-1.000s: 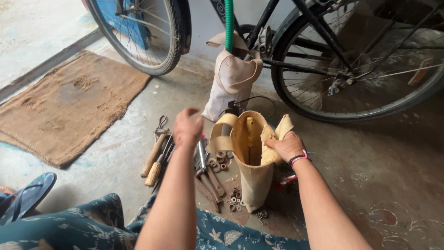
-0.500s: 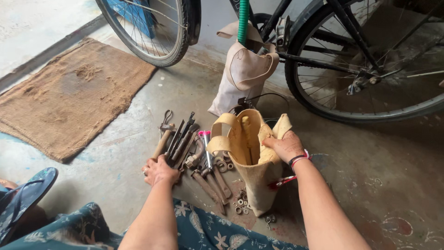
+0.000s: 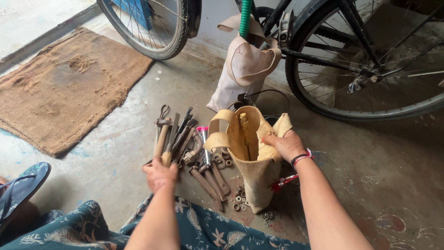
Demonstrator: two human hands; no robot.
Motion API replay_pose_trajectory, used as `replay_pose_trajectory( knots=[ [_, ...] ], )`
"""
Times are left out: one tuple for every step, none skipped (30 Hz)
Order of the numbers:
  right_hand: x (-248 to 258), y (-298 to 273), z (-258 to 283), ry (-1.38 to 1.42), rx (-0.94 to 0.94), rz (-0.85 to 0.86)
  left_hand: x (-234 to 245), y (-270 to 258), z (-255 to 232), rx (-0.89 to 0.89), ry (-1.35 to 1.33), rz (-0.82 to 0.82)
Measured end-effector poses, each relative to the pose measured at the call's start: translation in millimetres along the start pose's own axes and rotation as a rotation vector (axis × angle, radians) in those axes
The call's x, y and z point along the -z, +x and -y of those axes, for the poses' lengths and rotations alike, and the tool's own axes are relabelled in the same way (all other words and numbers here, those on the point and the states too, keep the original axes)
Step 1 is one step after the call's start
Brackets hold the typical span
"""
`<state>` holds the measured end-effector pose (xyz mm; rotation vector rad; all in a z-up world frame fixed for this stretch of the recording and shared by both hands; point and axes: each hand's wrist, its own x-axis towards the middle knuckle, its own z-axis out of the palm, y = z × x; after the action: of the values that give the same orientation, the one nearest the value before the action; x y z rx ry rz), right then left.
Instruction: The person organizes various tools and hardware on the floor by sorting bolts and nuts, then placing them along with hammers and wrenches into a tan tool bag.
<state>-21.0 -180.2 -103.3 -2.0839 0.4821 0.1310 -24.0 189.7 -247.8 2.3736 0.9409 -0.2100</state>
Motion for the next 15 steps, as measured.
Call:
replay_pose_trajectory(
  knots=[
    [-1, 2, 1, -0.005, -0.004, 0.001, -4, -8, -12, 0.022, -0.1, 0.041],
    [-1, 4, 1, -0.019, 0.003, -0.005, -10, -18, -22, 0.044, -0.2, 0.082],
    [-2, 3, 0, -0.031, 0.008, -0.016, -17, -24, -32, -0.018, -0.289, -0.023],
    [-2, 2, -2, -0.043, 0.013, -0.027, -24, -29, -45, -0.081, -0.379, -0.128],
    [-1, 1, -3, -0.036, 0.017, -0.023, -27, -32, -51, -0.139, -0.47, -0.234],
    [-1, -1, -5, -0.03, 0.02, -0.019, -26, -34, -52, -0.098, -0.55, -0.262],
    [2, 1, -4, -0.024, 0.034, -0.017, -21, -32, -58, -0.06, -0.64, -0.294],
    [5, 2, -3, -0.037, 0.046, -0.029, -14, -31, -65, -0.021, -0.729, -0.325],
    [7, 0, -5, -0.048, 0.053, -0.036, -6, -32, -70, -0.032, -0.772, -0.39],
    [9, -1, -6, -0.059, 0.06, -0.044, 3, -33, -75, -0.044, -0.815, -0.456],
    [11, -2, -8, -0.037, 0.065, -0.039, 12, -34, -79, -0.055, -0.857, -0.522],
    [12, -3, -10, -0.015, 0.071, -0.033, 20, -36, -82, -0.056, -0.903, -0.545],
    [15, -3, -11, 0.005, 0.077, -0.03, 28, -39, -87, -0.057, -0.951, -0.565],
    [17, -3, -11, -0.011, 0.07, -0.036, 35, -41, -93, -0.058, -0.999, -0.585],
    [18, -3, -10, -0.027, 0.065, -0.04, 41, -42, -100, -0.133, -1.045, -0.624]
  ],
)
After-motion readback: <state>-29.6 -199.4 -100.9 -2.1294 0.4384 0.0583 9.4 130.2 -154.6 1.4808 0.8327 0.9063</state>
